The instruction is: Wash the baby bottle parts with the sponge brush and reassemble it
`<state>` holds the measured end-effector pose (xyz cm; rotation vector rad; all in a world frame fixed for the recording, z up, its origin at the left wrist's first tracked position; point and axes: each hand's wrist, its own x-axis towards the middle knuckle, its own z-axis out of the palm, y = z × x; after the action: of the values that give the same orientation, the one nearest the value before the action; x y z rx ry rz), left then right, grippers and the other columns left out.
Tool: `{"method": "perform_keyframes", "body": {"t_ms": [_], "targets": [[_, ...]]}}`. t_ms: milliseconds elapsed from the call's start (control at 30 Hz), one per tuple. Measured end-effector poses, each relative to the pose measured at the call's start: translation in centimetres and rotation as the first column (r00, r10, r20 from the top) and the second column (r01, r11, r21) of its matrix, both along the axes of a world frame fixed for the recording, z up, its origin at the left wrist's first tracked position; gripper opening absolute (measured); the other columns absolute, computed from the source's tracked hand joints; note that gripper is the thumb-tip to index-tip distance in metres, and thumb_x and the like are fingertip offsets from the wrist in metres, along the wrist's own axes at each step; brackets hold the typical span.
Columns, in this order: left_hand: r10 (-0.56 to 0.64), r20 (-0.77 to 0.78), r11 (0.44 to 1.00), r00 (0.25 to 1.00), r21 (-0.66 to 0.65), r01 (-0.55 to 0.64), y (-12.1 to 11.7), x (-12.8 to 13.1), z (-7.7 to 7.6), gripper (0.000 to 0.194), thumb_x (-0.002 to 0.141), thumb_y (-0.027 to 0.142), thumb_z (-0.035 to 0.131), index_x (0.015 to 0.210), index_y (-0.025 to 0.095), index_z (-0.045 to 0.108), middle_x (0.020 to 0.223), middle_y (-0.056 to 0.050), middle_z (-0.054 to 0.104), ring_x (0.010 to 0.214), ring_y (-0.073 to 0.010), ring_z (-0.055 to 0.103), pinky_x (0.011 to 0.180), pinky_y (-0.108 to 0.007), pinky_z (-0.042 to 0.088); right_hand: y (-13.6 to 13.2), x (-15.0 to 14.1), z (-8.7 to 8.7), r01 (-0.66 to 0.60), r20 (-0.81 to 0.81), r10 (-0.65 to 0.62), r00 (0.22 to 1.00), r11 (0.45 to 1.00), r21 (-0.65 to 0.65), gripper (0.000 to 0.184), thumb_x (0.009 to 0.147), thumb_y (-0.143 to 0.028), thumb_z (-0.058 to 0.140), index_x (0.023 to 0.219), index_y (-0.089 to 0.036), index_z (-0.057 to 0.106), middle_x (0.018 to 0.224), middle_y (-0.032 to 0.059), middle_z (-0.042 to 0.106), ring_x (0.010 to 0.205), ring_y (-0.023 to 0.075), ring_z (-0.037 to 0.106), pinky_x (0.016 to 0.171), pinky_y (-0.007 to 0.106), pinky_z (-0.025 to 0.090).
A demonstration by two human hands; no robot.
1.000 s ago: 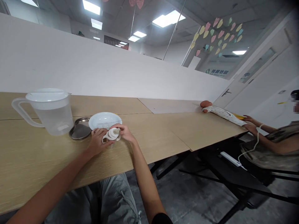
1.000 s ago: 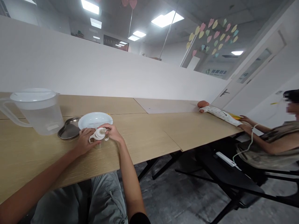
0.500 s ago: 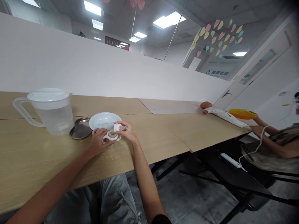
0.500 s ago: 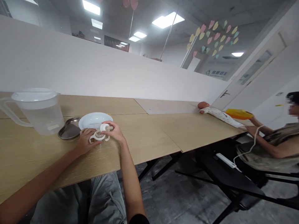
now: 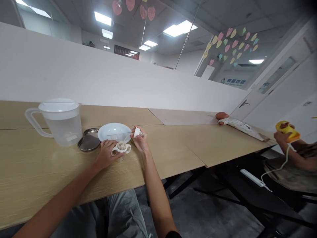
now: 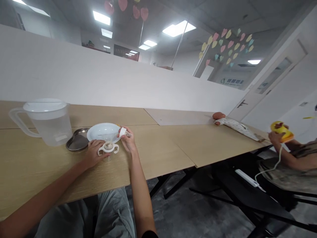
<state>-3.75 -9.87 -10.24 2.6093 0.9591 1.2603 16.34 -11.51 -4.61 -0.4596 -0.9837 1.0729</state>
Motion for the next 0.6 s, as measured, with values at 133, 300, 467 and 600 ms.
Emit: {"method": "perform_keyframes", "body": {"t_ms": [133, 300, 467, 600], "targets": [[-0.007, -0.007, 1.000, 1.000, 0.011, 0.007, -0.2, 0.0, 0.2, 0.046, 0.083, 0.057, 0.064, 0.109, 0.020, 0.067, 0.108, -0.009, 0.070, 0.105, -0.0272, 0.060, 0.102, -0.045, 0.031, 0.1, -0.2, 1.7, 0.031, -0.045, -0.030, 0.999, 0.999, 0.031, 0.064, 0.042, -0.054, 0.091, 0.094, -0.026, 0.067, 0.082, -0.0017, 0.061, 0.062, 0.0108, 0.053, 0.067, 0.028, 0.048], [-0.012, -0.003, 1.000, 1.000, 0.008, 0.012, -0.3, 0.0, 0.2, 0.046, 0.083, 0.058, 0.064, 0.109, 0.020, 0.067, 0.108, -0.008, 0.070, 0.105, -0.0269, 0.060, 0.102, -0.045, 0.032, 1.4, -0.3, 3.7, 0.083, -0.038, -0.080, 0.996, 0.994, 0.076, 0.056, 0.049, -0.050, 0.089, 0.093, -0.025, 0.066, 0.083, -0.0008, 0.062, 0.064, 0.0113, 0.054, 0.069, 0.030, 0.049], [-0.025, 0.007, 1.000, 1.000, 0.009, 0.025, -0.3, -0.1, 0.1, 0.045, 0.083, 0.058, 0.064, 0.108, 0.021, 0.066, 0.109, -0.008, 0.069, 0.104, -0.0263, 0.060, 0.102, -0.045, 0.032, 4.1, -0.7, 2.4, 0.112, -0.040, -0.112, 0.993, 0.994, -0.002, 0.050, 0.051, -0.038, 0.088, 0.092, -0.021, 0.064, 0.075, -0.0041, 0.063, 0.063, 0.0102, 0.056, 0.068, 0.027, 0.048], [-0.027, 0.006, 1.000, 1.000, 0.002, 0.027, -0.4, 0.0, 0.2, 0.044, 0.082, 0.057, 0.065, 0.108, 0.021, 0.066, 0.109, -0.008, 0.069, 0.105, -0.0265, 0.060, 0.102, -0.045, 0.033, 5.9, -1.1, 0.2, 0.264, 0.005, -0.266, 0.964, 0.954, -0.141, 0.052, 0.052, -0.033, 0.085, 0.098, -0.019, 0.064, 0.069, -0.0063, 0.063, 0.063, 0.0097, 0.057, 0.067, 0.024, 0.048]]}}
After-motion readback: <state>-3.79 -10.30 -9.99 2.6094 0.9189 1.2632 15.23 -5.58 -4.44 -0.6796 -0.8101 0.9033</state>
